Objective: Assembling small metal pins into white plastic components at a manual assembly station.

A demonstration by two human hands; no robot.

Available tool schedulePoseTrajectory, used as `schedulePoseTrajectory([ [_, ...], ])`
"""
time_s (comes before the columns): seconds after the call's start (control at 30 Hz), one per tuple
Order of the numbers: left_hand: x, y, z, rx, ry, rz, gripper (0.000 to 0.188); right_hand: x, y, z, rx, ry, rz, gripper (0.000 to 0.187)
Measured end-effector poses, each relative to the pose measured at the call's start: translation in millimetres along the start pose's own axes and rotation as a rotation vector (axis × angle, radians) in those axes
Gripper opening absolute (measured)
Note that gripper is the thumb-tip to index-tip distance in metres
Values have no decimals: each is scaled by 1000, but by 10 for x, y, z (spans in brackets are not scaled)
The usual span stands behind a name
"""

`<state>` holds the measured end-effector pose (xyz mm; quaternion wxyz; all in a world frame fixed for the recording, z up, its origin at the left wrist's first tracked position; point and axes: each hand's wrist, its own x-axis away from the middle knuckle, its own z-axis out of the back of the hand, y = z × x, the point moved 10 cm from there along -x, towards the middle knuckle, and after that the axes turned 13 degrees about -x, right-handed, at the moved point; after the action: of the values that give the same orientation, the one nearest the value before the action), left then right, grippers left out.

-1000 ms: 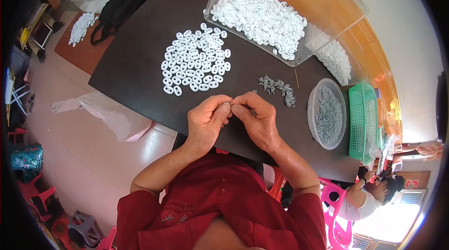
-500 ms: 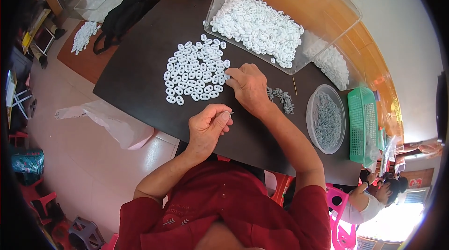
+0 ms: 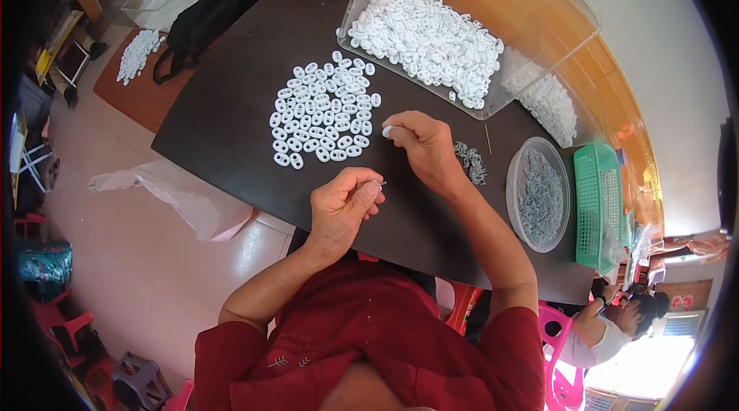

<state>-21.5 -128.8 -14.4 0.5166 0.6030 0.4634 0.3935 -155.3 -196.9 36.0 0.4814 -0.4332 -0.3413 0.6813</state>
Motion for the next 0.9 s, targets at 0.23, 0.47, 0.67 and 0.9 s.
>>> schedulePoseTrajectory([
  [0.23,-9,17,10,-10,1,16,16,312,107,-68,-493,-7,-425,13],
  [0.47,-59,122,38,126,37,-58,15,516,-19,-126,-633,88,-367,15],
  [0.67,-48,156,-13,191,10,-41,15,637,-143,-69,-613,139,-275,14],
  [0.9,-22,156,-53,218,7,-11,14,792,-120,46,-638,168,-322,13],
])
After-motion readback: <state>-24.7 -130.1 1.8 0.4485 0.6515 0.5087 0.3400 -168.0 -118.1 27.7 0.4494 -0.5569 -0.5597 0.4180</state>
